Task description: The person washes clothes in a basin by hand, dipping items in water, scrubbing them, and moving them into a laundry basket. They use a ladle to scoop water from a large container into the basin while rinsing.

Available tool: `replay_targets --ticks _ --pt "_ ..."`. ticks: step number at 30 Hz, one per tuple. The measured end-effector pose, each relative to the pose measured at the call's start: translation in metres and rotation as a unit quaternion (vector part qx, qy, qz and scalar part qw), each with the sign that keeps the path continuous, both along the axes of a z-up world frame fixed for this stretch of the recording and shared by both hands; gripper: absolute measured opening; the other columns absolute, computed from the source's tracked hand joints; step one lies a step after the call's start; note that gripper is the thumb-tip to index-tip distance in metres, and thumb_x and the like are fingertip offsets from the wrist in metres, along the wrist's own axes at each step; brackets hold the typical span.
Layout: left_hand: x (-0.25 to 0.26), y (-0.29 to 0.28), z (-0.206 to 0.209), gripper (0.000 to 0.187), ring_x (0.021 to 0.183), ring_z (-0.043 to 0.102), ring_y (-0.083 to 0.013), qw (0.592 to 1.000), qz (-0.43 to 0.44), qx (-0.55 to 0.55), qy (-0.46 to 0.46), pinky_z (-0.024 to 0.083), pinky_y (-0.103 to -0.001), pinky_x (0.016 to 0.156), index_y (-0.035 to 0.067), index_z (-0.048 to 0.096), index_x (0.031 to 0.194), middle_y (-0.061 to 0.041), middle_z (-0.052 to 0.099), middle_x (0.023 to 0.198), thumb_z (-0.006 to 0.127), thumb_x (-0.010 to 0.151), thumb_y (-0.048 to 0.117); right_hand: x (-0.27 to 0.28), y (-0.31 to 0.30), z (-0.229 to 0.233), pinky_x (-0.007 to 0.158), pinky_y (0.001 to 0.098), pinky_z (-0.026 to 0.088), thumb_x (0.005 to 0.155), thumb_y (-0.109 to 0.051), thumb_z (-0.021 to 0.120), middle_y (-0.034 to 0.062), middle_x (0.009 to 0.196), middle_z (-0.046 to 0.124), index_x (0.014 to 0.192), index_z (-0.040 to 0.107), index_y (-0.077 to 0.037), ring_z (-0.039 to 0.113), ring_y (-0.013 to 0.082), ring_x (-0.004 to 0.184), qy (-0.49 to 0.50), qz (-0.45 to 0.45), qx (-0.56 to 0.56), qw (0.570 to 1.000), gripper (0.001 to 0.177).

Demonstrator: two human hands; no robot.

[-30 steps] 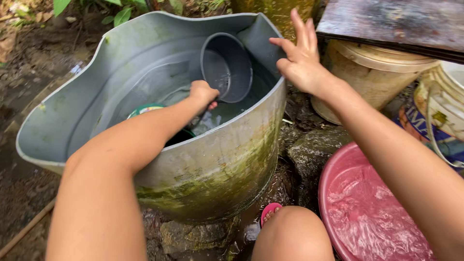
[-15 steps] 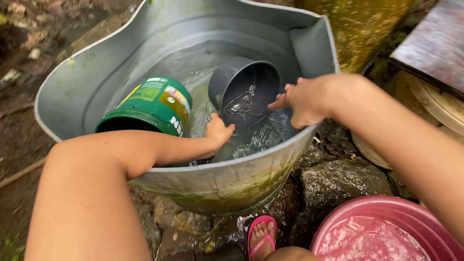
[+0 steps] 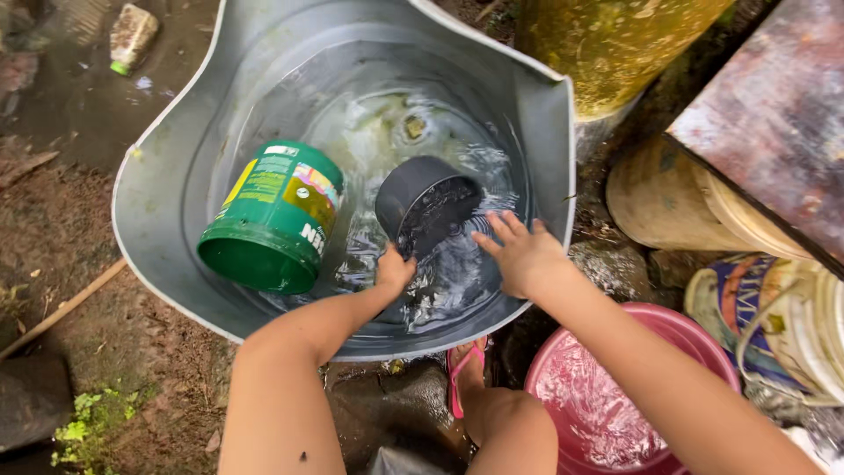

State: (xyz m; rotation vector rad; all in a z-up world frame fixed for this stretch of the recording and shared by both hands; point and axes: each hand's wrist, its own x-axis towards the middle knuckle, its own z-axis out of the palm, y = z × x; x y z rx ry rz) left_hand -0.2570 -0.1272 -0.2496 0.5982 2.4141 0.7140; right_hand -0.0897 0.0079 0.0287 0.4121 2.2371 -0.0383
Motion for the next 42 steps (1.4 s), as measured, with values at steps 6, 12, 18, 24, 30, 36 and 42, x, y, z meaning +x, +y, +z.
replay_targets --ticks 6,12,18,24,30,36,42 --pt "-0.005 0.01 0.083 0.03 0.052 0.064 -0.0215 0.977 0.08 -0.145 -0.136 0.049 -0.032 0.056 0.001 0.066 0.07 -0.011 0.065 0.06 0.06 0.072 0.03 -0.007 0.004 0.007 0.106 0.0406 0.023 0.083 -0.035 0.056 0.0102 0.151 -0.002 0.142 -0.004 -0.021 0.006 0.0242 0.137 0.042 -0.061 -0.011 0.997 0.085" --pt "-0.019 0.012 0.161 0.034 0.036 0.05 -0.0147 0.956 0.154 -0.09 -0.233 0.039 -0.029 0.036 -0.002 0.057 0.059 -0.008 0.056 0.049 0.06 0.076 0.027 -0.008 0.016 -0.01 0.101 0.0432 0.034 0.085 -0.04 0.049 0.0132 0.149 0.011 0.14 -0.017 -0.019 0.033 0.0353 0.126 0.22 -0.402 -0.142 0.878 0.089" --pt "-0.022 0.0 0.252 0.03 0.032 0.045 -0.0134 0.94 0.166 0.01 -0.296 0.033 -0.027 0.029 -0.003 0.052 0.056 -0.009 0.052 0.045 0.059 0.075 0.02 -0.032 0.041 -0.007 0.071 0.0405 0.054 0.081 -0.039 0.055 0.0256 0.122 0.048 0.14 -0.016 -0.017 0.062 0.0339 0.092 0.227 -0.648 -0.308 0.659 0.095" --pt "-0.012 -0.004 0.353 0.03 0.032 0.046 -0.0132 0.96 0.1 -0.002 -0.261 0.033 -0.027 0.029 -0.003 0.052 0.057 -0.009 0.052 0.045 0.058 0.075 0.02 -0.02 0.037 0.06 0.056 0.0336 0.058 0.073 -0.006 0.053 0.021 0.098 0.06 0.143 0.015 -0.022 0.066 0.0284 0.069 0.336 -0.566 -0.364 0.659 0.082" --pt "0.038 0.007 0.409 0.034 0.032 0.048 -0.0139 0.962 0.015 -0.028 -0.272 0.034 -0.029 0.029 -0.006 0.051 0.057 -0.01 0.052 0.044 0.057 0.077 0.021 0.07 0.027 0.114 0.06 0.0278 0.052 0.072 0.002 0.055 0.0179 0.092 0.064 0.141 0.031 -0.016 0.062 0.018 0.064 0.442 -0.526 -0.33 0.647 0.075" --pt "0.117 0.023 0.424 0.03 0.032 0.043 -0.0136 0.936 -0.031 -0.009 -0.35 0.032 -0.028 0.03 -0.001 0.054 0.059 -0.007 0.05 0.044 0.056 0.077 0.022 0.169 0.028 0.153 0.086 0.0375 0.042 0.069 0.005 0.059 0.0181 0.109 0.056 0.141 0.035 -0.01 0.053 0.0239 0.102 0.63 -0.321 -0.181 0.683 0.078" --pt "0.201 0.045 0.408 0.033 0.032 0.046 -0.014 0.937 -0.112 -0.008 -0.331 0.033 -0.028 0.03 -0.003 0.056 0.054 -0.007 0.051 0.043 0.056 0.077 0.022 0.266 0.02 0.146 0.091 0.0322 0.043 0.07 0.003 0.057 0.021 0.111 0.047 0.142 0.031 -0.019 0.049 0.026 0.104 0.459 -0.613 -0.215 0.606 0.08"
